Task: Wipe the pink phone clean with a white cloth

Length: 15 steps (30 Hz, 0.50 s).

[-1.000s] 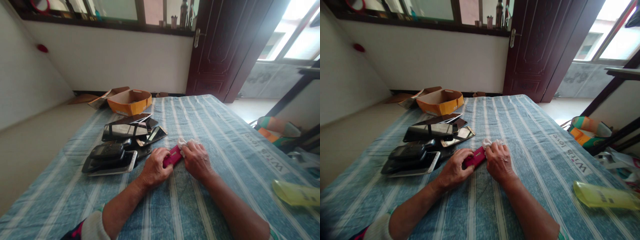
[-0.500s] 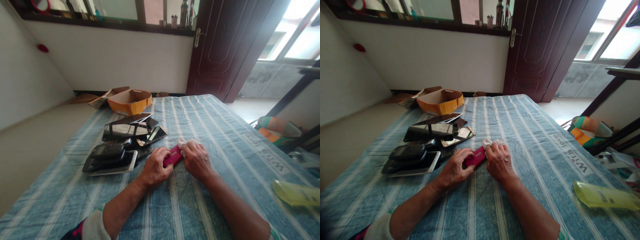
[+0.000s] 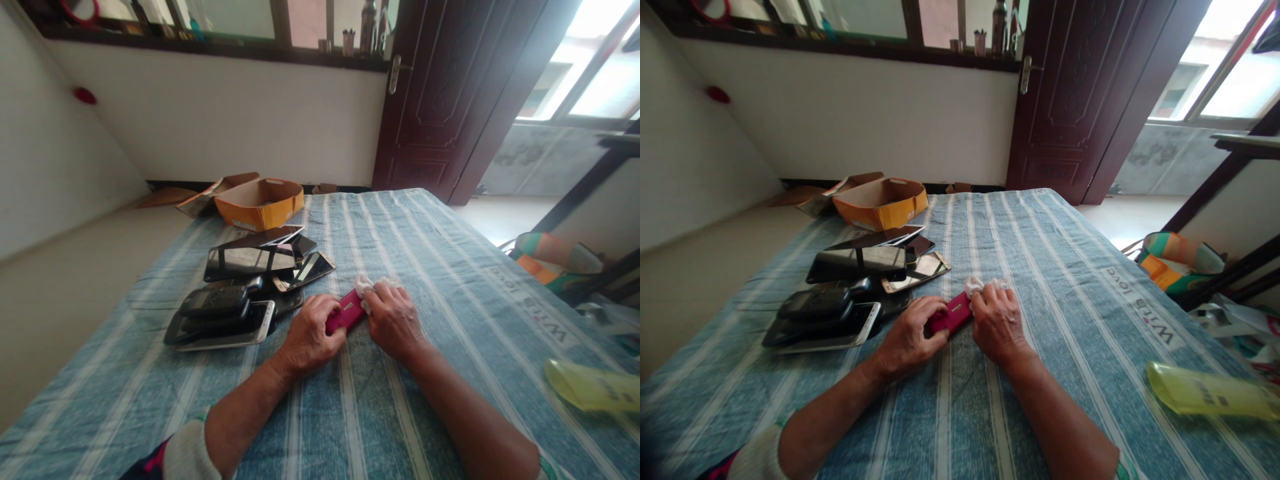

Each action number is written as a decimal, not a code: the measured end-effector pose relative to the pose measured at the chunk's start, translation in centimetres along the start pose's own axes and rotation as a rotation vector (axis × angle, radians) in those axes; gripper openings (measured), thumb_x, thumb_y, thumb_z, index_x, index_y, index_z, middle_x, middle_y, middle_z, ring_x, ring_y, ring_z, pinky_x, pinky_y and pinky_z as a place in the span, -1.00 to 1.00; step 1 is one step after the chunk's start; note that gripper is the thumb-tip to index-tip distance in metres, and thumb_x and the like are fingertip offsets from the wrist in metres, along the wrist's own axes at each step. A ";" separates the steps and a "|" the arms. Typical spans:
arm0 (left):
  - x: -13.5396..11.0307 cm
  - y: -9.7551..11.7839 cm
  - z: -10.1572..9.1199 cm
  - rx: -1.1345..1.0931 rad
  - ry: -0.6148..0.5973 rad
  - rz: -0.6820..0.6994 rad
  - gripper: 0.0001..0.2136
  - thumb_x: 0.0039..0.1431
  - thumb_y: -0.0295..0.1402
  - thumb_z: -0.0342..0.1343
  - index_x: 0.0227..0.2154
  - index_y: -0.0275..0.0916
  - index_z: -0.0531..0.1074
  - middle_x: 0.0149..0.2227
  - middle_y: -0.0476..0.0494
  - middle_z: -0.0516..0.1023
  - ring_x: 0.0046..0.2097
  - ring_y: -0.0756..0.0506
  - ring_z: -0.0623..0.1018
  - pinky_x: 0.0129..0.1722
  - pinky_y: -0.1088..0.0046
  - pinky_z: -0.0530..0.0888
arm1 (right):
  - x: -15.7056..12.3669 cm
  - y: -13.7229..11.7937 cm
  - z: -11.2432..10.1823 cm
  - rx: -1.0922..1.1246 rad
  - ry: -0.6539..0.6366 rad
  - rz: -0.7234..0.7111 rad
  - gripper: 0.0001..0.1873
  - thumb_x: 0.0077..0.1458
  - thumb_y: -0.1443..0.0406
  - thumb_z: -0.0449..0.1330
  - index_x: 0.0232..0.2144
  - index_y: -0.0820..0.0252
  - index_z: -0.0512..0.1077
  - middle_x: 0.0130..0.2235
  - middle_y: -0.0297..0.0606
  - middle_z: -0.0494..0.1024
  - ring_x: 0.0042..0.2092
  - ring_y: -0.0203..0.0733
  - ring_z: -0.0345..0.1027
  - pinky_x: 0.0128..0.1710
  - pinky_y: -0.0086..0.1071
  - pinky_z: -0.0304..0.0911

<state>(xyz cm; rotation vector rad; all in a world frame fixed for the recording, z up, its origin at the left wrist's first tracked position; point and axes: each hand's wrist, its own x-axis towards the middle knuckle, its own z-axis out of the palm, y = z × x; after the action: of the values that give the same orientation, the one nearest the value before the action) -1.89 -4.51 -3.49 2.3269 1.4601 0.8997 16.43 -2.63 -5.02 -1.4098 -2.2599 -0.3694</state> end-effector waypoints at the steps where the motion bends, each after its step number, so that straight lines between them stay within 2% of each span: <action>1: 0.0 0.0 0.0 0.000 0.000 0.001 -0.81 -0.09 -0.50 0.12 -0.33 -0.21 0.40 -0.19 -0.16 0.52 -0.14 -0.17 0.48 -0.09 0.25 0.46 | 0.0 0.0 0.0 -0.001 0.003 -0.002 -0.90 0.09 0.41 0.09 -0.38 0.16 0.41 -0.31 -0.19 0.41 -0.28 -0.11 0.16 -0.24 -0.26 -0.06; 15: 0.0 0.1 -0.1 0.000 -0.005 0.000 -0.82 -0.08 -0.50 0.12 -0.34 -0.22 0.40 -0.19 -0.17 0.52 -0.15 -0.17 0.47 -0.10 0.24 0.46 | 0.0 0.0 -0.2 0.001 -0.009 0.002 -0.90 0.11 0.40 0.09 -0.40 0.16 0.40 -0.31 -0.19 0.42 -0.28 -0.12 0.17 -0.23 -0.26 -0.06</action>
<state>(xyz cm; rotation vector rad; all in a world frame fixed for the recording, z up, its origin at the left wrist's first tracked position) -1.90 -4.57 -3.35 2.3275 1.4583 0.8927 16.44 -2.71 -4.82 -1.4158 -2.2661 -0.3621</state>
